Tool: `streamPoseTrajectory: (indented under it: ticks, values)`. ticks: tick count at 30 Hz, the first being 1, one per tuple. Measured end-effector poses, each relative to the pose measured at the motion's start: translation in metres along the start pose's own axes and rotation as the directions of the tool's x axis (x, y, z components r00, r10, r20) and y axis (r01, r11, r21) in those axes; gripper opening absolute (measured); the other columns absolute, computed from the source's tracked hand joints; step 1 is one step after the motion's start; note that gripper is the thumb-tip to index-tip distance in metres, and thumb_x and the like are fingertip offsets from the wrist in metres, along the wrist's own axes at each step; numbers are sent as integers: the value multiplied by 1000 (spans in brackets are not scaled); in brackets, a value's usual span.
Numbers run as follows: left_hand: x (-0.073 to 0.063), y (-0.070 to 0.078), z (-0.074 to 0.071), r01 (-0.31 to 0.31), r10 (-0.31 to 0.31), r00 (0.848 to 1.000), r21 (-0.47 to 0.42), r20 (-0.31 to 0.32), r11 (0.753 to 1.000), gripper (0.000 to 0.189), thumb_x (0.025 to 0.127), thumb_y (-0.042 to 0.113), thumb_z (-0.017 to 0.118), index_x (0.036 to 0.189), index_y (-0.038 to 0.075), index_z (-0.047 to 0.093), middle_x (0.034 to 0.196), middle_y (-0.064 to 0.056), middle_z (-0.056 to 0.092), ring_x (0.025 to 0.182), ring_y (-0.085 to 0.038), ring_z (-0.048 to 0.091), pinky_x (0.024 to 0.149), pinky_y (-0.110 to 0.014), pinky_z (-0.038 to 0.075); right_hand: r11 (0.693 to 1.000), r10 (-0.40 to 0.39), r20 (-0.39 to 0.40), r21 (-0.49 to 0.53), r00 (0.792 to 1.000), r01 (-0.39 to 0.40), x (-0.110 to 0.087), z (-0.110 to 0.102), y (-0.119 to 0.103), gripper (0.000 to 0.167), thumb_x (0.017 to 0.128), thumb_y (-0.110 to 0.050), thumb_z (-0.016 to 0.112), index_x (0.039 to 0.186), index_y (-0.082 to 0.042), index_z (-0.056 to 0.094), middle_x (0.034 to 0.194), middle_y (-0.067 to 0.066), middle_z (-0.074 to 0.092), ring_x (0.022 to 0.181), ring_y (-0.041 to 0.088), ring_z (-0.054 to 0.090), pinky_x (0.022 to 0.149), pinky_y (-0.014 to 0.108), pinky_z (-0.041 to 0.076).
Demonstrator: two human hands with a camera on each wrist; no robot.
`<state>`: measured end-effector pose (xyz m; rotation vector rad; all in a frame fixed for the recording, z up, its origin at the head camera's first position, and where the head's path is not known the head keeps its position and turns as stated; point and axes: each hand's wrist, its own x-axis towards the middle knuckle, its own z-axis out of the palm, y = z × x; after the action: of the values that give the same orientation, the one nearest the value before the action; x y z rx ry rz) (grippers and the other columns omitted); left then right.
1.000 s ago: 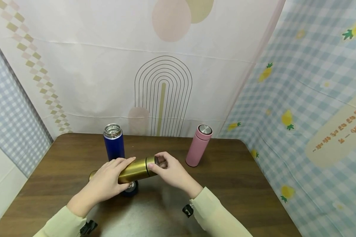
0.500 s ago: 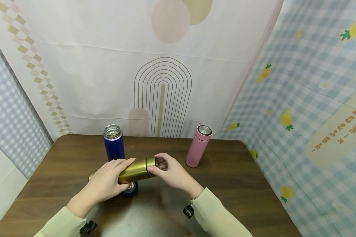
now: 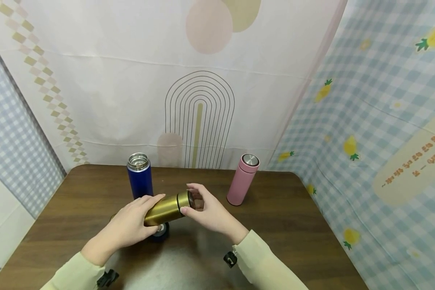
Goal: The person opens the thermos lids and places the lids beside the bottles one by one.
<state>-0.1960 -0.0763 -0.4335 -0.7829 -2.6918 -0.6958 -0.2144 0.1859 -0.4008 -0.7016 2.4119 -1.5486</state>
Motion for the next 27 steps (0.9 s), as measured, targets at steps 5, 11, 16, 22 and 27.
streamPoseTrajectory:
  ticks: [5,11,16,22,27]
  values:
    - [0,1,-1,-19,20,1000,23,-21,1000,84,68,30,85,142,18,47,114,-3,59,99,-23,57,88,-43,45,990,64,-68,-121,996,-72,1,1,-4,61,92,-44,62,143,-20,38,127,4,54,112,17,56,90,37,49]
    - [0,3,-2,-51,52,998,34,-47,998,85,68,28,86,142,17,47,119,-5,53,101,-26,53,90,-45,44,973,184,-24,-137,983,-186,0,3,-8,57,95,-53,52,132,-10,47,108,7,60,92,17,61,76,33,54]
    - [0,3,-2,-50,52,997,31,-57,998,84,67,28,86,142,17,48,119,-5,51,100,-24,51,88,-44,44,979,159,-50,-121,986,-164,2,3,-5,47,94,-47,58,121,-10,55,97,8,61,83,22,62,70,34,54]
    - [0,1,0,-61,63,995,31,-71,998,84,65,28,85,140,18,47,114,-1,53,96,-21,52,84,-41,46,986,134,-70,-94,988,-141,2,4,-2,44,93,-42,63,120,-8,56,94,7,62,81,22,62,73,44,54]
    - [1,-1,0,-67,69,994,29,-90,997,82,64,29,86,136,19,50,111,2,54,94,-18,52,80,-39,46,989,128,-47,-73,991,-131,2,3,-2,48,92,-42,64,123,-8,54,99,5,63,83,18,62,73,38,54]
